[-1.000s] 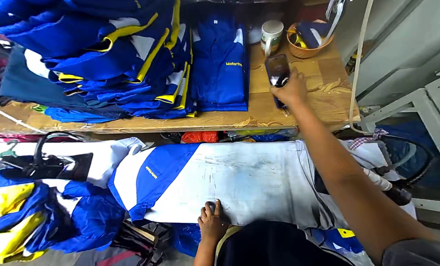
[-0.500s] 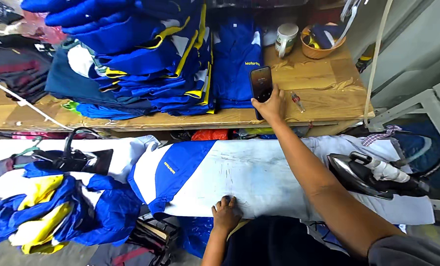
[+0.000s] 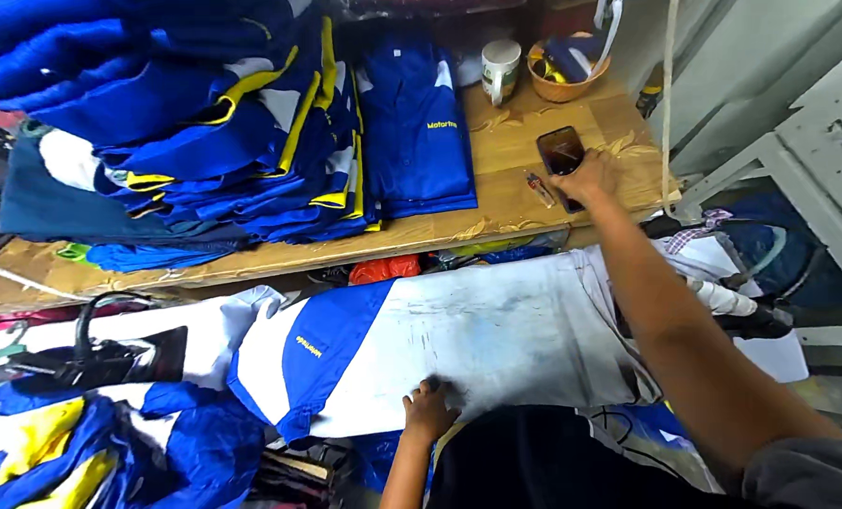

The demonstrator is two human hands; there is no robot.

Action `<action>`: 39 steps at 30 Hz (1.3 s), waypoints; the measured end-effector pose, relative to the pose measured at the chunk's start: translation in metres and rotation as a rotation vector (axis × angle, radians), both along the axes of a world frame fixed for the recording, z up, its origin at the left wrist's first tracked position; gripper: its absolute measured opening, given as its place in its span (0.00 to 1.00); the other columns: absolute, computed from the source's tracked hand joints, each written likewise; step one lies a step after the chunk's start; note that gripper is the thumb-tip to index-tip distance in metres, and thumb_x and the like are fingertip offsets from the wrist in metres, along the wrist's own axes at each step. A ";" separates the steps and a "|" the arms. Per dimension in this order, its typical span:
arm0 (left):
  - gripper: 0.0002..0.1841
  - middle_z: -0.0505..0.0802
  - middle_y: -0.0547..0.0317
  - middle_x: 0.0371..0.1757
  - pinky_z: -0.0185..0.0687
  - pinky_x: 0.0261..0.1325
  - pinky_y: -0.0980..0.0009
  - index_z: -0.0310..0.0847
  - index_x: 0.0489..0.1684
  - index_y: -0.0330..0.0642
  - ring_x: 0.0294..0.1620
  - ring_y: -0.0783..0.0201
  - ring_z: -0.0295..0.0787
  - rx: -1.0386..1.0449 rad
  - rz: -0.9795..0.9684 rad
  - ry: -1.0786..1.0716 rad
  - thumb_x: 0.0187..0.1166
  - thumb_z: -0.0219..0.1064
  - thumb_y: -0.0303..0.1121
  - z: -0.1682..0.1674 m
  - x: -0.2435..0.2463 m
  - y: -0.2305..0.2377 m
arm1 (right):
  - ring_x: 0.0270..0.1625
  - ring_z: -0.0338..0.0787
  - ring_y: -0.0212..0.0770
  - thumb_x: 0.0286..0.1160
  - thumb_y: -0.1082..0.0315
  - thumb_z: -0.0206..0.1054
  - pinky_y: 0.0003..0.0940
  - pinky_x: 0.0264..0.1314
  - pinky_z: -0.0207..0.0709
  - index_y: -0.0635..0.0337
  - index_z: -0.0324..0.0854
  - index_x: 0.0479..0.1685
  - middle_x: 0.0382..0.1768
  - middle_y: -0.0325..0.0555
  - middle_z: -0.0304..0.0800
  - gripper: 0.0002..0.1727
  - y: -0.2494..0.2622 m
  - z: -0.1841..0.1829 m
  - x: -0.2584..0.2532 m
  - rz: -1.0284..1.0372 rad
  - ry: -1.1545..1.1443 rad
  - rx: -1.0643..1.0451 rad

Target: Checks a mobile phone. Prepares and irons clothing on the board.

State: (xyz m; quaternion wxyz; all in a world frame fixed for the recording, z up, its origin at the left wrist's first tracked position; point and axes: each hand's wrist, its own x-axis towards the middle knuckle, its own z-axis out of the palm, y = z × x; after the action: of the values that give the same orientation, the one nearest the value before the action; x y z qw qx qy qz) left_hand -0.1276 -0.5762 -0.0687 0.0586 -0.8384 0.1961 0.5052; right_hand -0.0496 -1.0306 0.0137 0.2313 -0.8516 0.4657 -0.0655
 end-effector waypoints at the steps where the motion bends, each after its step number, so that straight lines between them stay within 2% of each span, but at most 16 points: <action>1: 0.36 0.64 0.32 0.89 0.56 0.82 0.30 0.66 0.89 0.49 0.86 0.31 0.63 0.012 0.002 0.007 0.83 0.65 0.56 0.001 -0.001 0.001 | 0.85 0.64 0.75 0.60 0.41 0.82 0.74 0.81 0.60 0.73 0.66 0.82 0.81 0.78 0.65 0.55 -0.005 -0.003 -0.001 -0.005 0.007 0.013; 11: 0.36 0.65 0.32 0.89 0.57 0.82 0.31 0.69 0.88 0.49 0.86 0.33 0.64 0.043 0.003 0.025 0.83 0.65 0.57 0.002 0.006 -0.004 | 0.88 0.60 0.75 0.64 0.43 0.81 0.75 0.83 0.55 0.73 0.63 0.85 0.84 0.75 0.63 0.55 -0.024 -0.014 0.001 0.031 0.148 0.020; 13: 0.36 0.64 0.32 0.89 0.57 0.83 0.32 0.68 0.88 0.49 0.86 0.32 0.64 0.051 0.011 0.040 0.83 0.65 0.57 0.003 0.007 -0.004 | 0.88 0.59 0.76 0.68 0.47 0.79 0.78 0.83 0.51 0.73 0.64 0.85 0.84 0.78 0.63 0.50 -0.015 -0.008 0.005 0.075 0.155 -0.008; 16: 0.36 0.64 0.31 0.89 0.57 0.83 0.31 0.68 0.88 0.49 0.86 0.31 0.63 0.057 0.020 0.041 0.83 0.66 0.57 0.005 0.005 -0.005 | 0.87 0.60 0.76 0.76 0.49 0.74 0.77 0.82 0.53 0.70 0.71 0.81 0.81 0.77 0.67 0.41 0.007 0.007 0.021 0.176 0.002 -0.010; 17: 0.36 0.65 0.29 0.88 0.56 0.83 0.30 0.68 0.88 0.48 0.86 0.30 0.63 0.040 0.028 0.033 0.82 0.67 0.56 0.004 0.004 -0.005 | 0.87 0.62 0.74 0.80 0.47 0.70 0.75 0.83 0.55 0.69 0.71 0.82 0.81 0.74 0.69 0.40 0.016 0.010 0.031 0.202 -0.058 0.040; 19: 0.37 0.64 0.27 0.88 0.57 0.82 0.29 0.68 0.88 0.48 0.86 0.28 0.63 0.028 0.037 0.028 0.81 0.67 0.56 0.002 0.002 -0.004 | 0.84 0.71 0.69 0.84 0.44 0.64 0.70 0.82 0.63 0.66 0.70 0.83 0.78 0.70 0.76 0.39 0.032 0.010 0.056 0.230 -0.188 0.230; 20: 0.38 0.64 0.28 0.89 0.57 0.82 0.30 0.67 0.89 0.48 0.86 0.28 0.63 0.032 0.040 0.030 0.81 0.67 0.56 0.002 0.002 -0.003 | 0.80 0.76 0.68 0.86 0.43 0.62 0.69 0.81 0.66 0.68 0.70 0.83 0.75 0.70 0.79 0.39 0.040 0.007 0.071 0.245 -0.256 0.346; 22: 0.38 0.63 0.29 0.89 0.57 0.82 0.31 0.66 0.90 0.50 0.86 0.29 0.63 0.038 0.051 0.025 0.82 0.67 0.56 0.002 0.001 -0.003 | 0.77 0.79 0.68 0.89 0.42 0.56 0.67 0.78 0.68 0.70 0.69 0.81 0.74 0.72 0.79 0.39 0.054 0.001 0.103 0.237 -0.328 0.530; 24: 0.38 0.62 0.30 0.89 0.57 0.83 0.33 0.65 0.90 0.51 0.86 0.30 0.62 0.050 0.057 0.020 0.82 0.67 0.56 0.003 -0.002 -0.003 | 0.80 0.76 0.67 0.94 0.45 0.49 0.65 0.81 0.67 0.72 0.66 0.83 0.77 0.73 0.76 0.37 0.063 0.002 0.132 0.175 -0.332 0.625; 25: 0.38 0.62 0.31 0.90 0.57 0.84 0.35 0.64 0.91 0.51 0.87 0.31 0.61 0.061 0.055 0.021 0.82 0.67 0.56 0.003 -0.003 -0.004 | 0.80 0.77 0.65 0.95 0.47 0.46 0.63 0.79 0.69 0.72 0.67 0.82 0.77 0.72 0.75 0.35 0.066 0.003 0.146 0.132 -0.336 0.667; 27: 0.39 0.63 0.32 0.89 0.57 0.85 0.36 0.62 0.92 0.52 0.87 0.32 0.62 0.078 0.041 0.017 0.82 0.66 0.56 0.003 -0.005 -0.005 | 0.69 0.82 0.59 0.96 0.53 0.44 0.57 0.67 0.75 0.68 0.73 0.77 0.73 0.67 0.77 0.29 0.068 0.004 0.171 0.035 -0.355 0.754; 28: 0.39 0.64 0.32 0.89 0.57 0.84 0.36 0.62 0.92 0.53 0.86 0.32 0.63 0.081 0.038 0.011 0.82 0.66 0.56 0.002 -0.005 -0.004 | 0.69 0.83 0.58 0.95 0.55 0.44 0.57 0.66 0.77 0.66 0.74 0.76 0.73 0.66 0.78 0.27 0.068 0.004 0.181 0.003 -0.359 0.808; 32: 0.38 0.65 0.32 0.89 0.51 0.87 0.33 0.63 0.91 0.51 0.87 0.33 0.63 0.103 0.029 0.027 0.83 0.64 0.58 0.004 -0.004 -0.008 | 0.79 0.77 0.58 0.94 0.63 0.45 0.58 0.74 0.73 0.68 0.73 0.77 0.78 0.65 0.74 0.24 0.070 0.007 0.200 0.003 -0.291 0.817; 34: 0.37 0.68 0.34 0.88 0.48 0.87 0.31 0.64 0.91 0.50 0.87 0.34 0.64 0.073 0.039 0.037 0.85 0.62 0.57 0.006 0.003 -0.010 | 0.82 0.75 0.57 0.93 0.66 0.46 0.57 0.78 0.71 0.70 0.72 0.77 0.80 0.65 0.73 0.23 0.068 0.008 0.209 0.030 -0.264 0.797; 36: 0.35 0.72 0.41 0.88 0.46 0.88 0.32 0.67 0.89 0.46 0.88 0.39 0.65 -0.017 0.053 0.048 0.86 0.62 0.55 0.013 0.010 -0.014 | 0.80 0.76 0.57 0.93 0.68 0.47 0.56 0.75 0.73 0.70 0.71 0.78 0.79 0.65 0.73 0.22 0.067 0.007 0.210 0.049 -0.228 0.787; 39: 0.33 0.78 0.41 0.83 0.54 0.87 0.36 0.72 0.85 0.42 0.86 0.42 0.70 -0.311 0.047 -0.002 0.85 0.65 0.51 0.030 0.024 -0.030 | 0.73 0.80 0.56 0.91 0.66 0.51 0.54 0.72 0.75 0.71 0.75 0.73 0.73 0.65 0.77 0.21 0.061 0.002 0.206 0.042 -0.224 0.737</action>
State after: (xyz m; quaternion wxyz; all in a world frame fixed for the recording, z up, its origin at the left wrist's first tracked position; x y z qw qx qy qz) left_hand -0.1035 -0.6066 -0.0386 -0.0838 -0.8422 0.2521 0.4691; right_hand 0.1560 -0.9694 0.0162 0.5725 -0.7084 0.4124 0.0185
